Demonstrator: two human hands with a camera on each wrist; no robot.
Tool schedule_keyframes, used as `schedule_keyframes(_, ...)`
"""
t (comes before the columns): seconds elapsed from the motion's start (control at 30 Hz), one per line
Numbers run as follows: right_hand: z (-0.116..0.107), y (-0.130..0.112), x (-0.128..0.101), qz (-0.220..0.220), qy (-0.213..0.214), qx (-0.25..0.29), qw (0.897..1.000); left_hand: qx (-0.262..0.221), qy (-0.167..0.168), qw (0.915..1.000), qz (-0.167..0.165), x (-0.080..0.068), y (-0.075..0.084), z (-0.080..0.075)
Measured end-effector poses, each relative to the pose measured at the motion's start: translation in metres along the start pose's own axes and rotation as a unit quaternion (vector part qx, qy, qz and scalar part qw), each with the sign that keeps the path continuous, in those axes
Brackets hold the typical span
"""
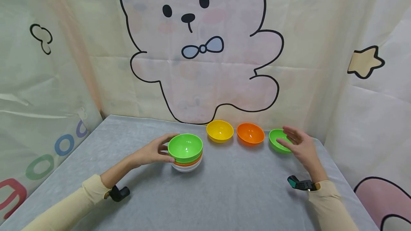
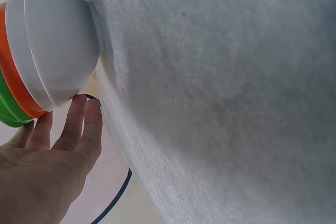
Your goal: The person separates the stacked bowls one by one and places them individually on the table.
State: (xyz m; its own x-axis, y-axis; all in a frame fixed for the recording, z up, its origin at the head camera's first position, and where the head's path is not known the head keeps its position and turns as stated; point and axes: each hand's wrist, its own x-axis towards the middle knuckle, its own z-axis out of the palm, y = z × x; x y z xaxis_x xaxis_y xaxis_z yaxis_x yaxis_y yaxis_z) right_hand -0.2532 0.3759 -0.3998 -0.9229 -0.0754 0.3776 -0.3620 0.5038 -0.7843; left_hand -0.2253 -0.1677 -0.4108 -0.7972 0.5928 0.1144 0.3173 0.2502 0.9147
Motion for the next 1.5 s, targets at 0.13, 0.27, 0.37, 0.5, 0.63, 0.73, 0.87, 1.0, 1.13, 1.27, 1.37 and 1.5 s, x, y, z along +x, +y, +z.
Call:
schedule_keyframes(0.13, 0.009, -0.007, 0.002, -0.006, -0.026, 0.016, 1.000, -0.002, -0.002, 1.0000, 0.001, 0.000, 0.000, 0.000)
schedule_keyframes(0.27, 0.019, -0.014, 0.005, -0.030, -0.056, 0.046, 0.997, -0.002, -0.001, 1.0000, -0.001, 0.000, 0.000, 0.000)
schedule_keyframes(0.37, 0.028, -0.019, 0.008, -0.042, -0.073, 0.059, 0.995, -0.002, 0.000, 1.0000, -0.002, 0.000, -0.001, 0.000)
schedule_keyframes(0.5, 0.039, -0.024, 0.011, -0.050, -0.098, 0.056, 0.992, -0.002, 0.000, 1.0000, -0.001, 0.000, -0.001, 0.000)
schedule_keyframes(0.63, 0.050, -0.029, 0.014, -0.045, -0.112, 0.075, 0.990, -0.001, -0.001, 1.0000, 0.004, 0.000, 0.000, 0.000)
schedule_keyframes(0.73, 0.059, -0.035, 0.018, -0.049, -0.118, 0.096, 0.987, 0.001, -0.001, 1.0000, 0.005, 0.001, 0.000, 0.000)
schedule_keyframes(0.87, 0.071, -0.041, 0.023, -0.059, -0.133, 0.111, 0.983, 0.002, 0.000, 1.0000, 0.001, 0.001, 0.000, 0.000)
schedule_keyframes(1.0, 0.083, -0.046, 0.027, -0.065, -0.146, 0.121, 0.980, 0.003, 0.000, 1.0000, -0.002, 0.001, 0.000, 0.000)
schedule_keyframes(1.13, 0.093, -0.054, 0.029, -0.076, -0.159, 0.134, 0.975, 0.005, -0.001, 1.0000, -0.004, 0.001, 0.000, -0.001)
schedule_keyframes(1.27, 0.102, -0.061, 0.029, -0.080, -0.170, 0.145, 0.971, 0.004, -0.001, 1.0000, -0.004, 0.001, 0.001, -0.001)
schedule_keyframes(1.37, 0.108, -0.065, 0.029, -0.079, -0.177, 0.147, 0.970, 0.004, -0.001, 1.0000, -0.004, 0.001, 0.001, -0.001)
schedule_keyframes(1.5, 0.117, -0.070, 0.028, -0.077, -0.191, 0.154, 0.966, 0.006, -0.001, 1.0000, -0.004, 0.001, 0.002, 0.000)
